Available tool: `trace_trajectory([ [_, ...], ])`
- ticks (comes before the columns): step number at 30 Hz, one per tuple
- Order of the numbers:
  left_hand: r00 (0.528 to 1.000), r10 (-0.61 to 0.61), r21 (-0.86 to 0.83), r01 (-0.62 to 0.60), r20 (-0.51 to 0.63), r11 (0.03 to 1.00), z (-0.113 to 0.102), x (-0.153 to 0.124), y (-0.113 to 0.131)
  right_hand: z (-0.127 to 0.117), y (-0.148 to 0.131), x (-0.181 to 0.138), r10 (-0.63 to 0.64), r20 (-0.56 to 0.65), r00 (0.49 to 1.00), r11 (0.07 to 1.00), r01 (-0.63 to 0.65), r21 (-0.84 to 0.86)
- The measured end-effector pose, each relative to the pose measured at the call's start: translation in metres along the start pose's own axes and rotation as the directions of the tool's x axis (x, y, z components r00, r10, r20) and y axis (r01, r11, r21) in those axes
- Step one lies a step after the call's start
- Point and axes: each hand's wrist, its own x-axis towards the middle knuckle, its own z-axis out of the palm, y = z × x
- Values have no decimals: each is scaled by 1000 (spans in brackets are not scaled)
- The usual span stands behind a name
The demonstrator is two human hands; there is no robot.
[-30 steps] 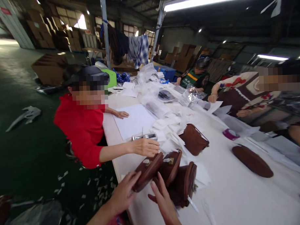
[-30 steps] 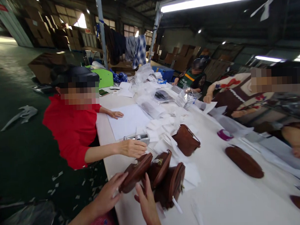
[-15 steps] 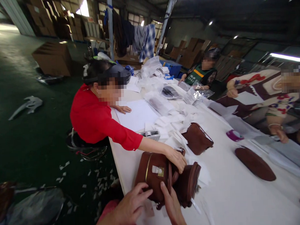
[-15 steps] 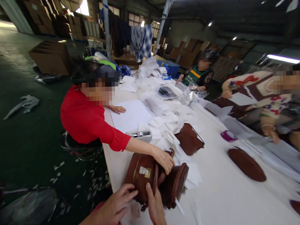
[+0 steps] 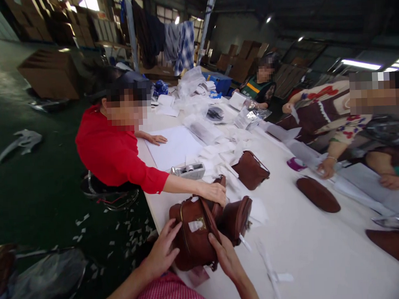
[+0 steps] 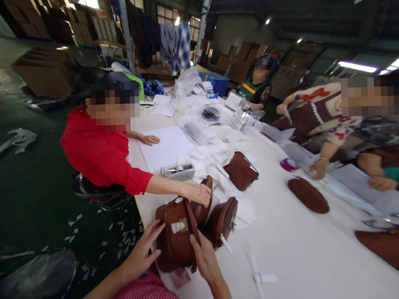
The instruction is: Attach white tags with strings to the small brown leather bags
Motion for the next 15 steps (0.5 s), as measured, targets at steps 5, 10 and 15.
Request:
trace_trajectory([
  [5,998,59,-42,-58,5,997,2,-3,7,-11,-20,-11,-33,47,998,998,35,-46],
  [10,993,17,-23,-14,114,1000,1,-7,12,-28,-30,-13,-12,102,995,993,24,-118],
  [15,974,217,245,-193,-72,950,5,-4,2,-26,-8,-27,-42,69,997,998,45,-46],
])
